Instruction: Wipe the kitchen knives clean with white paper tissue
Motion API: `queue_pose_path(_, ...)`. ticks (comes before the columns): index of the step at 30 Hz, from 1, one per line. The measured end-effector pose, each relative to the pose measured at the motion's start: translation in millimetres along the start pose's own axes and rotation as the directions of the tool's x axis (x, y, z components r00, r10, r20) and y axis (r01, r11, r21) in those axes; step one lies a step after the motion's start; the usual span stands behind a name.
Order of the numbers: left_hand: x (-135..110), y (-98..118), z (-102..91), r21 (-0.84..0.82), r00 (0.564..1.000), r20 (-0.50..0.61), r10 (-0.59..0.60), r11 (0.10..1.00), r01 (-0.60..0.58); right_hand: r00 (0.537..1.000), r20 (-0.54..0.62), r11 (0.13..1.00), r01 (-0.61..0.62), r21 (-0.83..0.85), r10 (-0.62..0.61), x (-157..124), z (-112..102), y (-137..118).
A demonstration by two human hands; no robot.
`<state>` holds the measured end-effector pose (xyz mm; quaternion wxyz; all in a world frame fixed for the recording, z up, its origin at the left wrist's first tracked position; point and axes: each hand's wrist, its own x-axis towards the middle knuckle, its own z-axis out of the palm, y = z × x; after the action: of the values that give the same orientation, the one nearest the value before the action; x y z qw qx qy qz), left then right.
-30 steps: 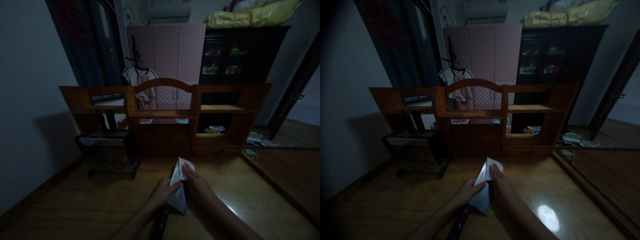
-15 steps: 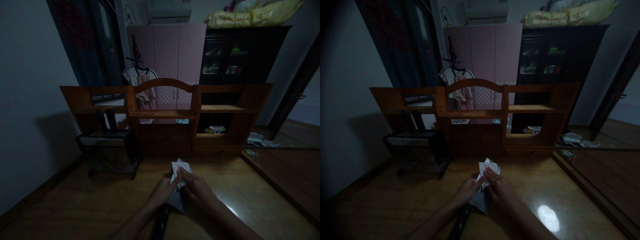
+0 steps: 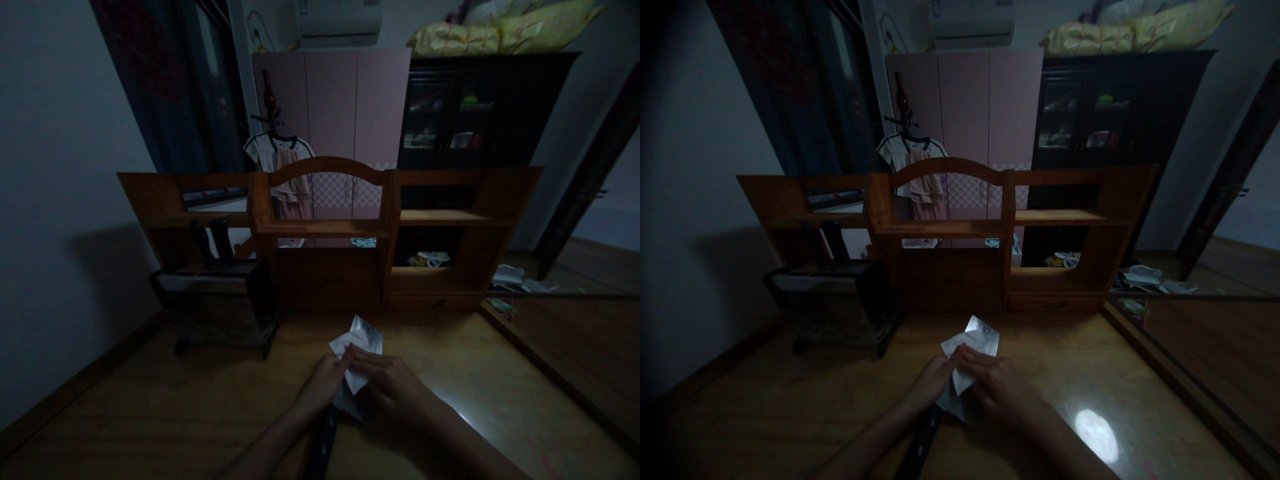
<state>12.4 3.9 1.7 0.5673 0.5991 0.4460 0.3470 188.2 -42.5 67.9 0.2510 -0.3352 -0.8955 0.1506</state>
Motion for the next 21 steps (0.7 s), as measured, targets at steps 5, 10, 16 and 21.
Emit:
queue_pose_path(5,2.5,-2.6,1.1,-0.043,0.999,-0.019,0.039,0.998,-0.039,1.0,-0.006,0.998,0.012,0.064,-0.012,1.1,-2.7,-7.9)
queue_pose_path(10,-3.3,3.4,1.1,-0.06,0.996,0.033,0.081,0.995,-0.079,0.998,-0.03,0.981,-0.045,0.19,0.051,-2.2,-5.8,-8.0)
queue_pose_path(16,-7.8,5.2,-1.5,0.022,0.999,0.039,0.006,1.0,-0.007,0.977,-0.023,0.882,-0.18,0.436,0.211,-6.8,-6.2,9.6)
queue_pose_path(21,-3.1,8.0,-3.6,0.051,0.999,0.014,-0.048,0.998,0.047,0.979,0.06,0.818,-0.194,0.541,0.193,-7.0,-18.2,16.0)
